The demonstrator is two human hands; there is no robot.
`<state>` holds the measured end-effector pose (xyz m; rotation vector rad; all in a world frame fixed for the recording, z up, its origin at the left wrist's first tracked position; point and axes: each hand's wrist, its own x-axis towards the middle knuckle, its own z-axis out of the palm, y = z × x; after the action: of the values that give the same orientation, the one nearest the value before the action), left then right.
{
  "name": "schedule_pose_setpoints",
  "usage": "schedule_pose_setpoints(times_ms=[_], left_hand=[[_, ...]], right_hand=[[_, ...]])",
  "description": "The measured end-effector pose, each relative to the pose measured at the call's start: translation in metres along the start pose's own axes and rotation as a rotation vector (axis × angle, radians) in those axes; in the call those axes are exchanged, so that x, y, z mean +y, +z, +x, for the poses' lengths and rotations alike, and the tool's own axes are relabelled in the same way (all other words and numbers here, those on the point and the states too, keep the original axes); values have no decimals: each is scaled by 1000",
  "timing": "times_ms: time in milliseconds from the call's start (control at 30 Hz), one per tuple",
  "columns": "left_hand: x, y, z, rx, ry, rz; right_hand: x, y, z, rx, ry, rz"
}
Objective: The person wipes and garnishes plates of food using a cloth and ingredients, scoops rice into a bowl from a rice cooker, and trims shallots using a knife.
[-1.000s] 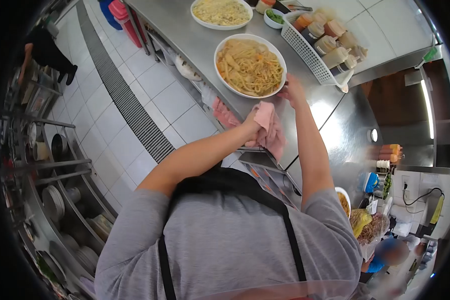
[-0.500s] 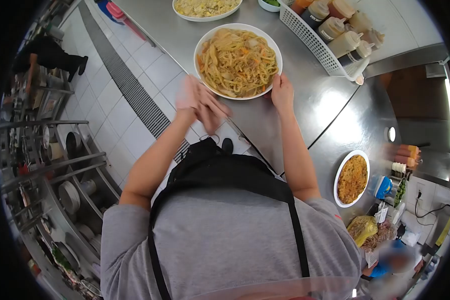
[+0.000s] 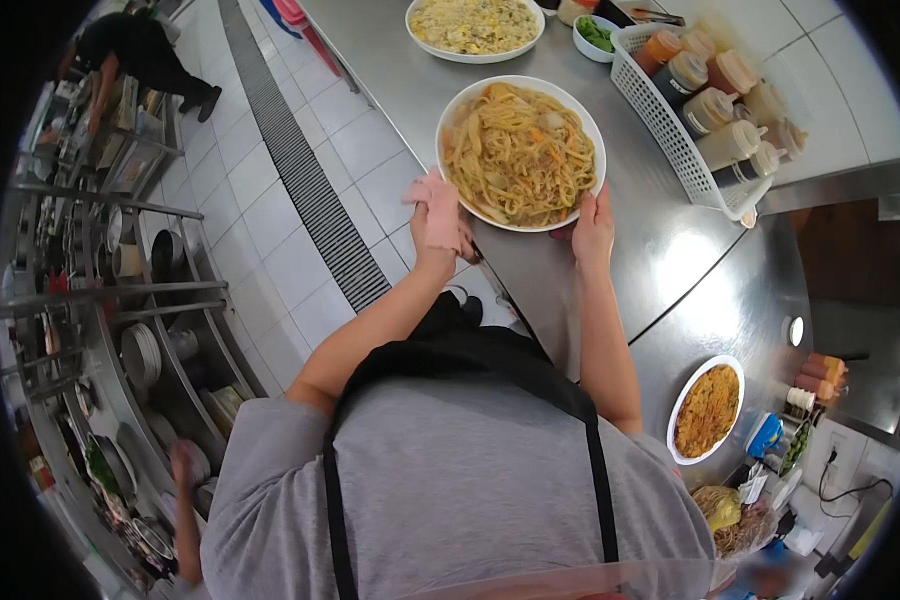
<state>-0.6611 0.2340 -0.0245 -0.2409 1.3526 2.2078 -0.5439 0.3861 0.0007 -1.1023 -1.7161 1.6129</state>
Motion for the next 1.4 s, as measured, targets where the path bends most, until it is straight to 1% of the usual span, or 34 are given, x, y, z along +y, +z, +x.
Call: schedule_pose_setpoints(times_ms=[67,100,167,200,267,300,367,400,467,533,567,600,633,667,733,767,833,867,900,933,967,1000,1033,1067,1100,1133,1167,1200,1233,1267,1333,1367,1400], left_hand=[[7,5,20,-75,465,268],[6,1,40,-68,468,266],[3,-19,84,-85,634,679],[19,-15,89,-74,634,677],[64,8,86,100,-75,-214],[72,3,82,98,-71,-219],[84,-20,64,-332,-26,-483],[81,-34,58,-335,-20,-482],[61,-62,48,-324,-198,-205],[45,-63,27,-411,-221,-184],[38,-51,10,-361,-182,-90],[31,-33,-3,-311,-138,3],[13,-26,1,-226,-19,170],[0,-14,5,-246,213,205],[-6,-7,25,-111,435,411],[3,-3,31,-117,441,409],[29,1,43,-190,416,558],[37,1,56,-196,419,556],[45,2,70,-349,468,701],[49,5,82,-502,513,847],[52,13,89,-503,509,847],[59,23,93,-570,509,986],[65,35,96,-640,511,1124],[69,46,100,-649,516,1120],[71,56,104,-731,242,1015],[74,64,106,-806,-30,898],[73,73,110,-821,-30,896],[72,80,114,-845,-84,962],[72,87,118,-868,-137,1030],[71,94,121,-883,-141,1031],[69,111,129,-959,-118,1148],[69,118,133,-975,-122,1150],[68,128,139,-1056,-76,1201]], right_hand=[[0,0,-1,-4,-4,-11],[-1,0,-1,1,-10,-21],[-5,0,-3,-12,-7,-31],[-6,0,-4,-15,-6,-39],[-3,0,-2,-28,-19,-42],[-2,-2,0,-34,-25,-43],[-1,-2,0,-32,-25,-64],[-1,-2,0,-26,-19,-86],[0,-2,1,-37,-17,-56],[0,-3,-1,-37,-12,-33],[-1,-2,-2,-38,-8,-31],[-3,-1,-2,-42,-8,-29],[-4,-2,0,-43,-18,-31],[-2,-4,3,-61,-34,-30],[-2,-9,6,-79,-58,-27],[-3,-12,7,-93,-23,-19],[-3,-23,16,-99,4,-10],[2,-34,25,-174,41,-31],[4,-45,32,-251,83,-53],[4,-57,42,-249,85,-54],[0,-68,53,-317,99,-133],[-9,-73,62,-384,111,-213],[-19,-79,72,-378,109,-214],[-37,-83,81,-485,128,-362],[-51,-85,91,-588,148,-512],[-61,-83,99,-573,145,-517],[-69,-81,108,-606,122,-624],[-75,-79,122,-639,102,-731],[-62,-76,149,-673,-42,-858],[-47,-75,177,-704,-183,-983],[-58,-53,195,-810,-359,-1102],[-72,-36,194,-837,-308,-1147],[-84,-18,194,-860,-253,-1189]])
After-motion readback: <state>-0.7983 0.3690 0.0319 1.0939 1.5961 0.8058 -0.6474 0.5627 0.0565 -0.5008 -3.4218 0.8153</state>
